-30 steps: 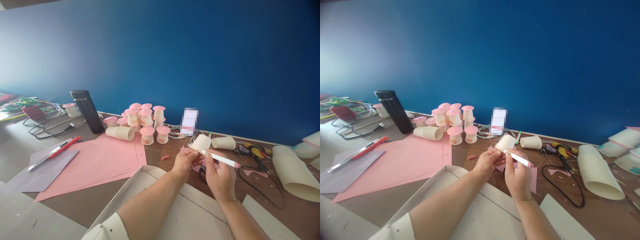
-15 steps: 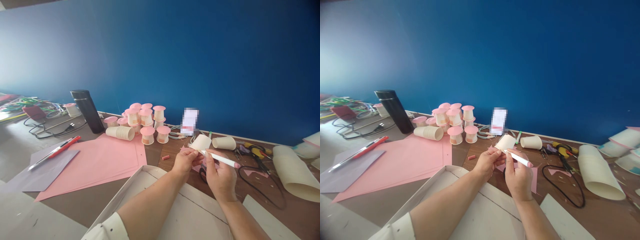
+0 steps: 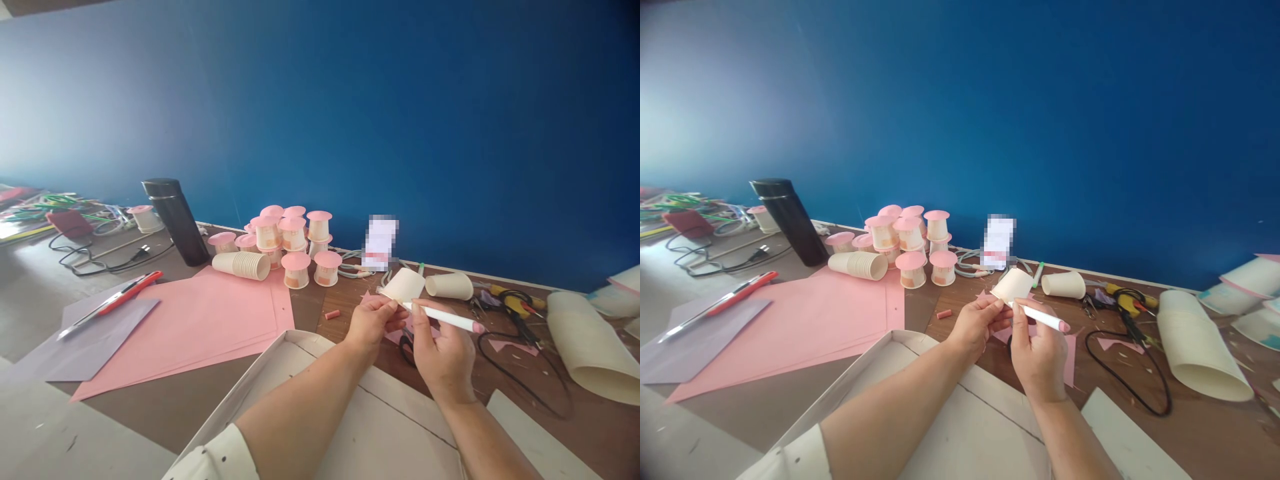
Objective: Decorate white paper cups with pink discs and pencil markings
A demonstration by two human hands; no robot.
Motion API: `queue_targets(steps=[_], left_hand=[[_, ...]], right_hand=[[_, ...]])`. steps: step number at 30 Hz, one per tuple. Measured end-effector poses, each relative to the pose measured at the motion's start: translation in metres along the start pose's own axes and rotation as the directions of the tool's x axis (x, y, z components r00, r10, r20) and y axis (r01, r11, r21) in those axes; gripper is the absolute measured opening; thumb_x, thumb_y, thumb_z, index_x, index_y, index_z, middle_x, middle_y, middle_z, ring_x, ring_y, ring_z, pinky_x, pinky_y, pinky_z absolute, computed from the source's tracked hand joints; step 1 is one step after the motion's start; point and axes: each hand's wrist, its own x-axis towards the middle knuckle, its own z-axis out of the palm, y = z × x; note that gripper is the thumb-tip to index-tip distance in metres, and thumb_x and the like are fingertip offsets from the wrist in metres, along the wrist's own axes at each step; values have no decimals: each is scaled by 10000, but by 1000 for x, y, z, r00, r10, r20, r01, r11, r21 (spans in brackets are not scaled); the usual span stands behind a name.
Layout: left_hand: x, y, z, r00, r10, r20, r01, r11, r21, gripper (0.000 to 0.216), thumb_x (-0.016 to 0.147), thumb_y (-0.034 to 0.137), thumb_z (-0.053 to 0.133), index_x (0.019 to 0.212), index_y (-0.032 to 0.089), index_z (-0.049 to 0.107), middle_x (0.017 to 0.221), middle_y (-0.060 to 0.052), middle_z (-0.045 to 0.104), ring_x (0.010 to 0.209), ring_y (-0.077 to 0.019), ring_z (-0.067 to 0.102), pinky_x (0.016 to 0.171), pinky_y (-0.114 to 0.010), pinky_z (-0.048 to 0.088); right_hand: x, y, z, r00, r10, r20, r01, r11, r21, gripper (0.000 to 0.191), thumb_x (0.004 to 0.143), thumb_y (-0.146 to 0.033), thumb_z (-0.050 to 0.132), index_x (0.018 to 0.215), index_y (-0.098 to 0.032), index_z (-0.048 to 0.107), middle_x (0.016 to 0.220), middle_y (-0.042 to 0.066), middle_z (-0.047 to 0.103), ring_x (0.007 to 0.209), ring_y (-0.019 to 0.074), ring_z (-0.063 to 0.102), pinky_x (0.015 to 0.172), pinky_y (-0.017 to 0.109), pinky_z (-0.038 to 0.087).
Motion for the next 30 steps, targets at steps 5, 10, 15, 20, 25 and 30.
queue_targets(steps=[5,10,15,20,25,30], left_hand=[[-1,1,1,1000,-17,-6,17,1000,-12,310,674,350,843,771,92,700,814,-92,699,774,-160,667,812,-313,517],[-4,6,3,998,-61,-35,58,996,-65,187,764,255,776,776,87,693,778,-83,685,758,-140,663,773,-275,516],[-5,8,4,996,-81,-49,77,994,-79,154,809,222,733,773,82,681,780,-94,691,738,-130,663,763,-266,516],[-5,7,5,997,-73,-31,70,994,-82,171,785,233,758,760,83,679,775,-94,696,744,-138,665,794,-284,515],[-4,7,4,997,-69,-19,68,996,-64,212,756,271,787,779,81,696,785,-96,702,743,-142,662,822,-300,515],[-4,6,4,998,-54,-15,54,997,-52,246,734,304,810,768,90,694,784,-97,704,741,-146,663,845,-318,515]], right_hand=[[0,-1,-1,1000,17,15,-17,1000,6,326,954,-426,509,971,-166,704,872,106,724,850,228,677,777,338,518],[0,0,-1,999,14,-32,-13,999,34,298,952,-391,522,1001,-162,706,909,107,727,848,218,681,799,342,522],[0,0,-2,1000,17,-26,-17,1000,17,308,952,-402,519,1013,-165,707,946,111,729,896,226,679,820,345,517],[1,-3,-2,1000,29,-11,-29,999,15,329,955,-425,510,993,-166,709,909,108,727,882,226,677,804,340,514],[0,-2,-1,999,33,17,-33,999,15,343,952,-441,507,986,-166,708,891,110,729,871,233,681,789,343,520],[-1,0,0,998,63,27,-63,998,3,372,952,-467,497,1001,-165,708,900,119,728,866,241,681,782,354,523]])
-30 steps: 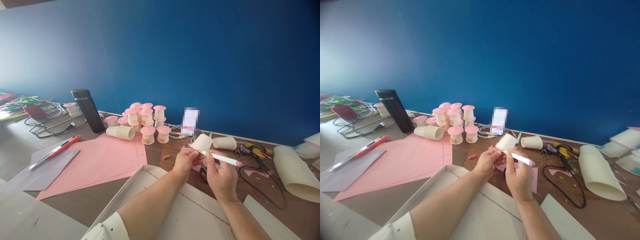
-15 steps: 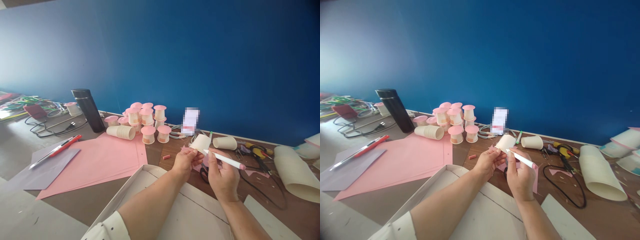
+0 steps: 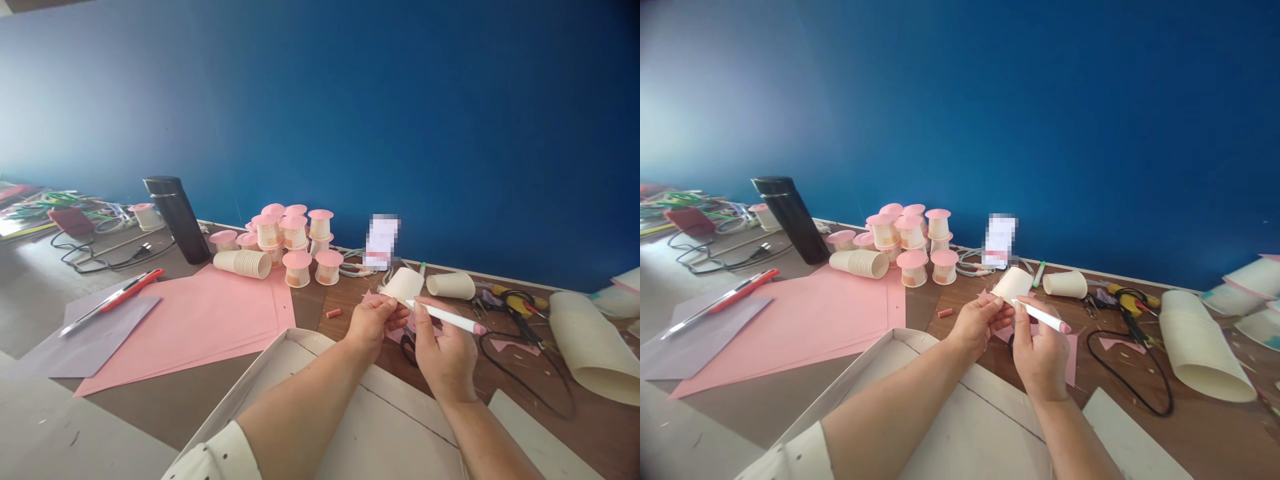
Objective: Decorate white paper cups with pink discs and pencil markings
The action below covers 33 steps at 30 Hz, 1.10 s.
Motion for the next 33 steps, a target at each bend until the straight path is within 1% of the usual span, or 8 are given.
queue_targets(steps=[4,9,13,16,24,30,33], left_hand=[[-1,0,0,1000,6,2,-6,1000,-5,251,728,309,814,753,93,688,781,-95,702,741,-148,663,854,-325,513],[-1,0,0,1000,-5,-2,5,1000,0,228,743,288,799,769,86,696,780,-95,702,741,-142,662,829,-306,513],[-1,0,-1,1000,12,1,-12,1000,8,268,720,325,823,756,99,684,777,-89,700,740,-148,663,853,-331,514],[-1,0,-1,1000,9,0,-9,1000,1,260,718,313,822,757,94,687,785,-95,704,744,-152,666,854,-332,513],[-1,0,0,1000,8,-1,-8,1000,-8,223,725,277,808,745,90,688,769,-92,701,739,-151,665,824,-315,510],[-1,1,1,1000,12,3,-12,1000,3,237,725,292,811,750,90,690,769,-87,697,720,-142,657,818,-315,510],[-2,1,1,1000,8,-7,-8,1000,2,246,721,302,816,748,94,687,770,-86,696,729,-144,656,828,-322,510]], right_hand=[[0,0,0,1000,6,3,-6,1000,2,383,953,-478,487,988,-162,700,885,118,723,842,236,680,783,354,521],[0,1,1,1000,-9,-16,9,1000,-1,372,956,-460,485,991,-156,696,897,120,724,859,234,682,788,354,523],[0,1,1,1000,-11,-5,11,1000,-5,369,954,-462,489,981,-159,697,921,126,730,898,245,690,807,359,532],[0,0,0,1000,-7,-12,7,1000,-11,366,954,-458,489,983,-158,697,916,127,730,908,250,691,819,364,533],[0,1,0,1000,-11,-16,11,1000,-10,356,951,-450,493,971,-158,695,904,124,727,893,248,686,806,360,526],[0,0,1,998,-36,-51,35,999,-24,346,956,-434,491,968,-154,694,924,122,725,916,238,677,815,348,508],[0,0,1,999,-36,-37,35,999,-27,350,955,-435,493,966,-150,695,907,122,724,902,238,677,799,345,507]])
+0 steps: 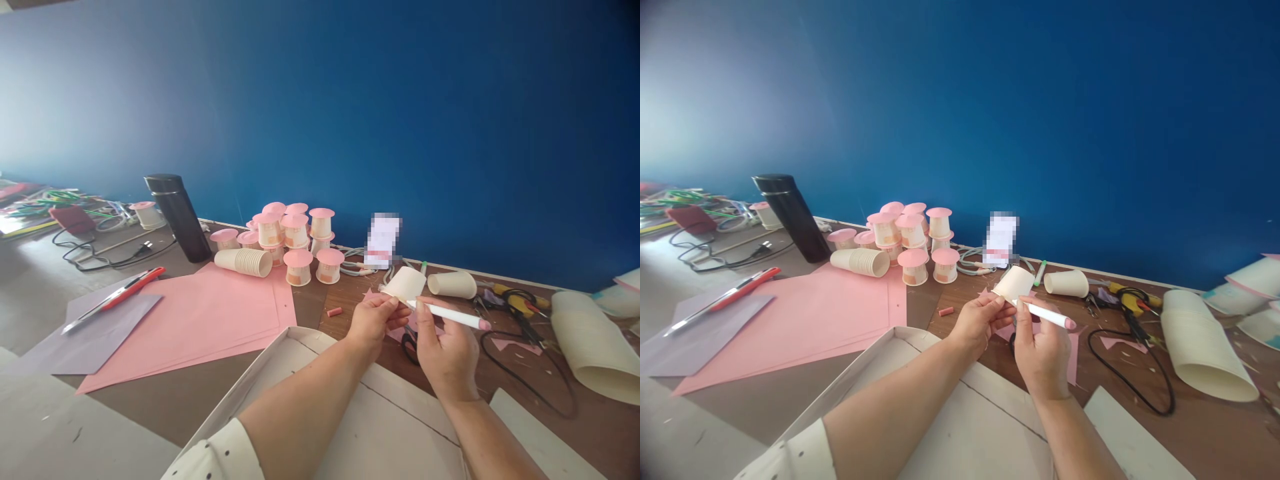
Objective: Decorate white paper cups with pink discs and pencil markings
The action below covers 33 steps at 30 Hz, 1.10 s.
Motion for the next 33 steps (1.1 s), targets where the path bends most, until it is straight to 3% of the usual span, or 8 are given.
queue_targets(steps=[6,18,33], left_hand=[[0,1,1,1000,-2,-18,2,1000,-31,206,743,259,795,747,88,680,753,-79,681,745,-149,662,810,-312,511],[0,1,1,1000,-20,-13,20,1000,-10,141,799,203,731,762,72,691,746,-86,695,706,-132,662,783,-285,515],[2,-2,-2,1000,-2,4,2,1000,10,198,753,251,778,764,71,697,745,-88,692,708,-134,660,766,-278,527]], right_hand=[[0,1,-1,999,-5,-46,5,1000,2,324,956,-413,509,991,-155,702,926,120,725,890,227,675,809,342,503],[0,0,-1,1000,-2,-25,2,1000,-1,347,950,-429,511,987,-146,710,928,128,734,916,244,684,812,352,518],[0,0,0,1000,10,-21,-10,1000,-15,345,954,-434,502,986,-157,705,925,119,727,909,229,674,794,328,496]])
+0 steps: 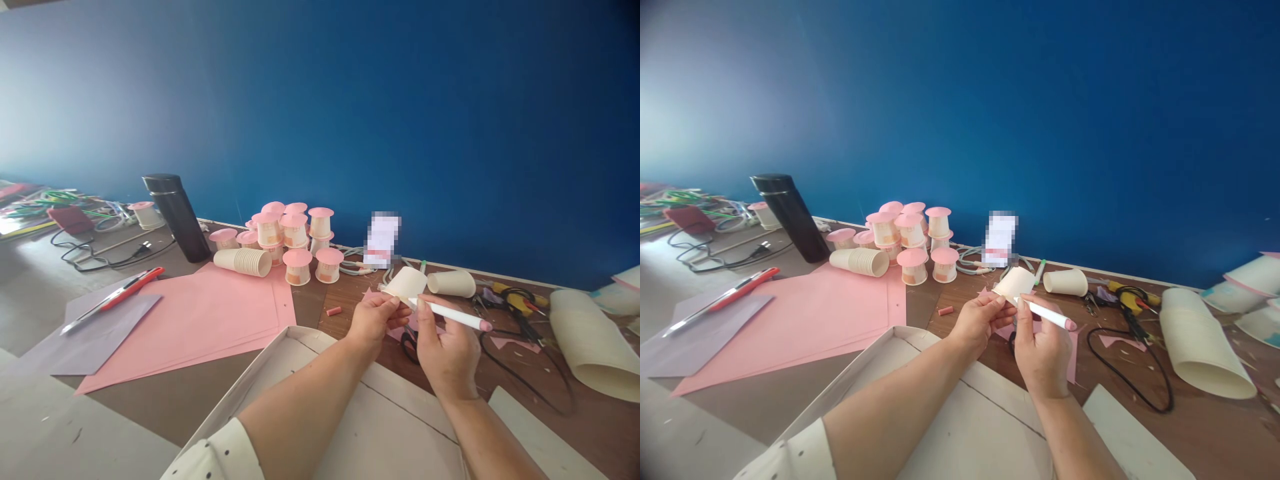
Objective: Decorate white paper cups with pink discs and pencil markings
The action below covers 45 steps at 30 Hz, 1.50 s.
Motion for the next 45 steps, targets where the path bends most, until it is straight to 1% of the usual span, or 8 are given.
queue_targets(steps=[10,17,24,28,33,37,42,45], left_hand=[[2,-2,-1,1000,6,10,-7,1000,26,237,726,288,807,765,80,700,747,-82,689,711,-139,661,779,-285,529],[-2,3,2,999,-25,-41,23,999,-47,134,791,215,735,766,99,674,761,-73,678,743,-139,664,710,-252,504],[-3,6,1,997,-49,-56,45,996,-80,96,846,191,662,833,99,684,819,-84,698,771,-134,667,741,-247,492],[-4,7,2,996,-71,-57,66,995,-73,107,862,181,633,824,94,682,796,-77,694,757,-136,671,747,-257,493],[-4,7,3,997,-69,-37,67,997,-48,91,841,178,656,780,110,656,771,-68,686,747,-142,677,720,-254,496],[-4,6,3,996,-71,-45,70,997,-29,93,809,190,698,789,110,655,778,-70,687,737,-144,680,697,-248,496],[-3,6,3,997,-71,-43,70,997,-21,105,805,198,707,800,104,660,779,-75,689,738,-144,681,695,-246,497],[-3,6,3,997,-63,-35,63,998,-8,149,781,233,743,795,108,663,789,-81,696,750,-152,683,697,-248,497]], right_hand=[[1,1,0,1000,-21,5,21,1000,15,319,951,-410,515,971,-156,707,915,115,729,889,228,678,790,332,507],[2,-2,-3,1000,-11,-22,12,998,57,300,948,-390,528,1015,-162,713,946,109,730,895,220,680,828,336,513],[1,-4,-4,999,36,7,-36,998,48,353,947,-448,520,1016,-166,721,951,113,736,912,231,683,854,353,509],[1,-4,-5,998,62,29,-63,997,42,376,940,-478,519,1000,-168,723,937,116,736,892,240,682,851,370,506],[0,-2,-5,997,69,19,-70,995,70,336,917,-474,562,979,-179,712,920,100,737,843,222,687,824,348,515],[-1,0,-3,994,103,23,-105,990,89,344,900,-486,588,975,-172,705,882,92,730,778,208,681,793,343,522],[-2,2,-1,993,114,17,-115,985,131,344,888,-487,607,958,-162,696,869,93,723,757,201,678,746,329,531],[-1,2,-1,994,110,9,-110,987,118,336,886,-482,610,946,-162,698,862,94,723,755,205,679,747,334,534]])
